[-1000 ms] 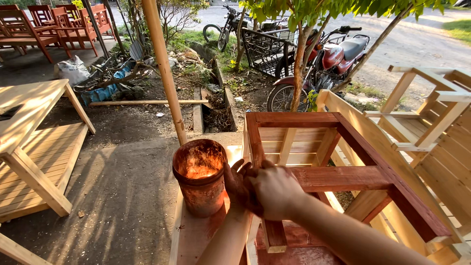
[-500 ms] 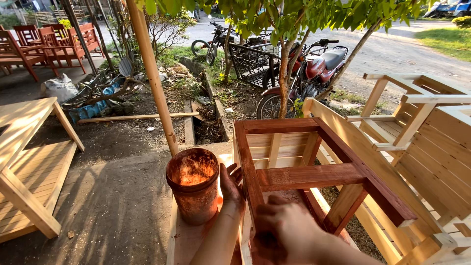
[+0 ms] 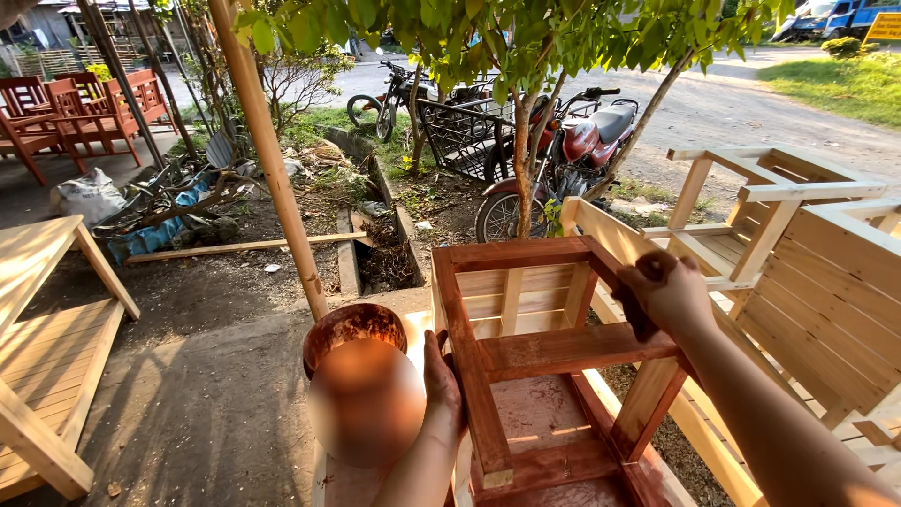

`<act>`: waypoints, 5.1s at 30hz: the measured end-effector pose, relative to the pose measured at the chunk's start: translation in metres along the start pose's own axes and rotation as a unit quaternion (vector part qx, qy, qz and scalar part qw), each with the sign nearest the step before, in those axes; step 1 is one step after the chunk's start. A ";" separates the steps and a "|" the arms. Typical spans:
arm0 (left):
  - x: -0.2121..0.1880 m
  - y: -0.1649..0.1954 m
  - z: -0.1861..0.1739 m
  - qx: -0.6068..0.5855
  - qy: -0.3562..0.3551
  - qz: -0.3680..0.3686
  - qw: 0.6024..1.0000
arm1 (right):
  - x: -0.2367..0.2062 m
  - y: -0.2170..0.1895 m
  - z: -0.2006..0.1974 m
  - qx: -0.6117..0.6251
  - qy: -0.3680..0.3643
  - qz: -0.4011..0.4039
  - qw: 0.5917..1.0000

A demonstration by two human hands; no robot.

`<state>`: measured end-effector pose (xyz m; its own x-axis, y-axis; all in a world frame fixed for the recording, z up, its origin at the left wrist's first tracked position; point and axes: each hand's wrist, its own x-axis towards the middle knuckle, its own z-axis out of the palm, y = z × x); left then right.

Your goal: The person applies reddish-brown stain to a wooden chair frame using a cloth. They repeatedly dip the cloth into a container and wipe the stain onto the chair's frame and slats, covering multiple sections of the furniture.

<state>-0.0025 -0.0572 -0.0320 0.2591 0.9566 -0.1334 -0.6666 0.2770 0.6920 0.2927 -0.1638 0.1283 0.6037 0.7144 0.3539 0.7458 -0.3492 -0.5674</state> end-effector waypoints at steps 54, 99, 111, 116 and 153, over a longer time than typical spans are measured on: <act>-0.086 -0.031 0.028 0.045 0.024 -0.015 0.999 | 0.046 0.126 0.005 -0.047 -0.085 0.027 0.995; -0.063 0.030 0.003 0.171 0.021 -0.017 0.985 | -0.089 -0.087 -0.008 0.418 -0.318 0.021 0.851; 0.018 0.060 0.011 0.100 -0.035 -0.107 0.989 | -0.002 -0.153 0.131 0.367 -0.192 -0.126 0.902; 0.027 0.056 0.033 0.067 -0.050 -0.171 0.982 | 0.023 -0.163 0.180 0.190 -0.159 -0.190 0.950; -0.034 -0.007 0.016 -0.044 0.043 -0.060 0.996 | -0.171 -0.110 -0.002 -0.080 -0.342 -0.393 0.850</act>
<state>0.0042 -0.0931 -0.0208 0.2823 0.9194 -0.2738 -0.6948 0.3927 0.6025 0.1082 -0.2491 0.1320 -0.3621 0.9316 0.0317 0.9048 0.3595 -0.2283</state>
